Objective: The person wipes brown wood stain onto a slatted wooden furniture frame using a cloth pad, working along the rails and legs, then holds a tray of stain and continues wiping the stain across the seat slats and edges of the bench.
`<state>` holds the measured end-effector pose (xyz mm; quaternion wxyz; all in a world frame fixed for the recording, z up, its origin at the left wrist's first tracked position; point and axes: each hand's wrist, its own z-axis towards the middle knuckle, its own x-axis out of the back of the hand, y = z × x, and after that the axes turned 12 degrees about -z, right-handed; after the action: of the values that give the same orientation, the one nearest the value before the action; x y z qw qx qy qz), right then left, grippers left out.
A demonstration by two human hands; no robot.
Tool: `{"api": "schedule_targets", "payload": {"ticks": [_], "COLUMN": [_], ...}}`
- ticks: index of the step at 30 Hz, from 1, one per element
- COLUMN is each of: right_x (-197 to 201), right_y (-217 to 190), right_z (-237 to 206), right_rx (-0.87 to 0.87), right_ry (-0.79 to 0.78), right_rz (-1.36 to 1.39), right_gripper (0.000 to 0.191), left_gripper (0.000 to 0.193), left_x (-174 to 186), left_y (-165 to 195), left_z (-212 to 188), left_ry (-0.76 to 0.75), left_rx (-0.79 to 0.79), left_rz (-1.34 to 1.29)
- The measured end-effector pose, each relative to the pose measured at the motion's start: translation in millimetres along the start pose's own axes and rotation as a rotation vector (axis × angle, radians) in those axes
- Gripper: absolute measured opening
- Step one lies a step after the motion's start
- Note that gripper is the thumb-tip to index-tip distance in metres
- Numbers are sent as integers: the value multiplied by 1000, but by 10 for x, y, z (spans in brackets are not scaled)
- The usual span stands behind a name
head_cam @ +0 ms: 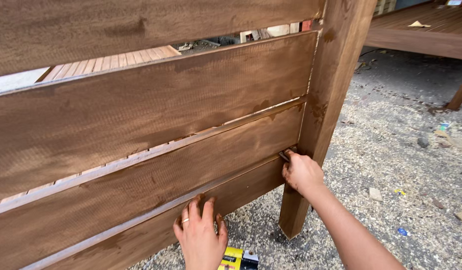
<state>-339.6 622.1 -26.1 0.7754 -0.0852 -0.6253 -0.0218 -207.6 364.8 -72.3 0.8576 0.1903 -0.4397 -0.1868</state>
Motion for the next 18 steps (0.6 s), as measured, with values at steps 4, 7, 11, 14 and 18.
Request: {"api": "schedule_targets", "payload": {"ticks": [4, 7, 11, 14, 18], "right_x": [20, 28, 22, -5, -34], "right_y": [-37, -8, 27, 55, 192], "right_z": [-149, -268, -237, -119, -38], "right_rx": [-15, -23, -41, 0, 25], "right_ry": [-6, 11, 62, 57, 34], "right_rz": [-50, -73, -57, -49, 27], "right_gripper": [56, 59, 51, 48, 46], "left_gripper": [55, 56, 58, 58, 58], "left_x": [87, 141, 240, 295, 327], "left_y": [0, 5, -43, -60, -24], "left_z": [18, 0, 31, 61, 25], "left_ry": [-19, -109, -141, -158, -193], "left_rx": [18, 132, 171, 181, 199], "left_rz": [-10, 38, 80, 108, 98]}}
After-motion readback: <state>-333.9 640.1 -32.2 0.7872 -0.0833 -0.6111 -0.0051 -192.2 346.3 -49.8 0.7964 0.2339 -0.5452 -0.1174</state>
